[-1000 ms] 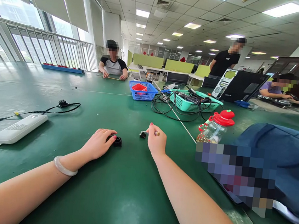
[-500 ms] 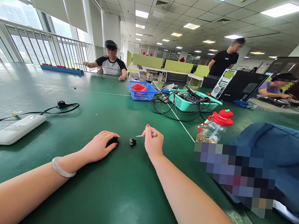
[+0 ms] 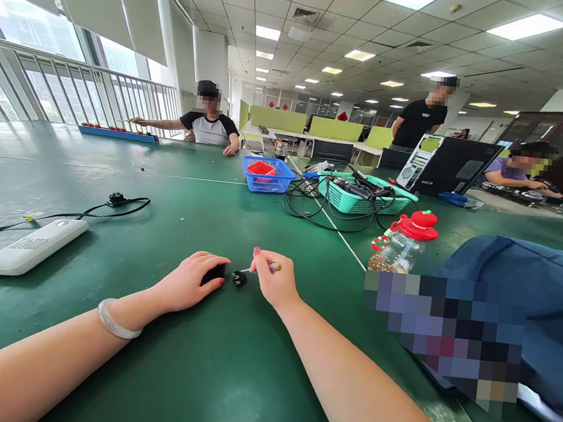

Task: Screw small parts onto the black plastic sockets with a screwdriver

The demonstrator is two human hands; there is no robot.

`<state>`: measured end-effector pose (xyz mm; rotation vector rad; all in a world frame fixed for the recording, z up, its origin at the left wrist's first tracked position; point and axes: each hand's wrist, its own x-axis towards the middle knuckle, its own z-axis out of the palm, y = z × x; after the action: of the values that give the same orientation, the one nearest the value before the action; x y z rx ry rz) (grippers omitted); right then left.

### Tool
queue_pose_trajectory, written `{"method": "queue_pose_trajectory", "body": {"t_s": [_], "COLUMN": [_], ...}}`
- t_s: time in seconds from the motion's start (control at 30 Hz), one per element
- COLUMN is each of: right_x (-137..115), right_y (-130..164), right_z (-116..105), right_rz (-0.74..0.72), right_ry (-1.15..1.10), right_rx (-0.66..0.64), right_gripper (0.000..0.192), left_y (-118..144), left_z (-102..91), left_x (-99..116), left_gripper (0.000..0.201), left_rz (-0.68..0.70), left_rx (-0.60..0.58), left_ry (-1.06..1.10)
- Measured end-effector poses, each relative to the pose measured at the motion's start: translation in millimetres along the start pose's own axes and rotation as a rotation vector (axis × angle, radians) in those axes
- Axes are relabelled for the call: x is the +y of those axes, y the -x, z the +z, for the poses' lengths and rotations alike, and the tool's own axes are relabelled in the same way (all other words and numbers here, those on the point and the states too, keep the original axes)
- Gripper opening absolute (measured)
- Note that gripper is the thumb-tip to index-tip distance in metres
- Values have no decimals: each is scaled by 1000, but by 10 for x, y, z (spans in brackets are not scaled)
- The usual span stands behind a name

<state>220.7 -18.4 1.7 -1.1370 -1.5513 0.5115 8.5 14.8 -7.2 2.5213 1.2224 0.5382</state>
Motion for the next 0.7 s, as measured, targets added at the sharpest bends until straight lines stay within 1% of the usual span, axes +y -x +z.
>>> {"method": "queue_pose_trajectory", "body": {"t_s": [0.03,0.07,0.17,0.23,0.3,0.43,0.47,0.5,0.53,0.6,0.7], "right_x": [-9,-17,-23,-16,-16,-58,-71,-81,-85,-68,27], "right_y": [5,7,-9,-25,-25,26,40,49,52,36,-32], "right_z": [0,-3,-19,-24,-14,20,24,23,20,4,-30], "right_rz": [-16,-27,-4,36,53,13,1,-9,-14,-4,69], "right_ry": [-11,-20,-39,-44,-50,-78,-84,-90,-98,-114,-139], "right_rx": [-11,6,161,209,158,-87,-117,-119,-94,7,183], "right_gripper": [52,53,55,55,55,54,54,55,55,58,59], "left_y": [3,4,5,3,3,9,12,15,17,24,33], "left_z": [0,-1,-8,-13,-16,-12,-12,-13,-16,-24,-40], "left_x": [2,4,15,23,27,21,20,21,23,36,64], "left_gripper": [40,40,38,37,38,42,43,44,45,44,42], "left_rz": [4,6,6,2,7,32,37,42,50,69,99], "left_rx": [0,3,7,0,-5,6,3,-3,-12,-28,-53], "left_ry": [1,2,6,3,0,-4,-5,-4,-2,4,4]}}
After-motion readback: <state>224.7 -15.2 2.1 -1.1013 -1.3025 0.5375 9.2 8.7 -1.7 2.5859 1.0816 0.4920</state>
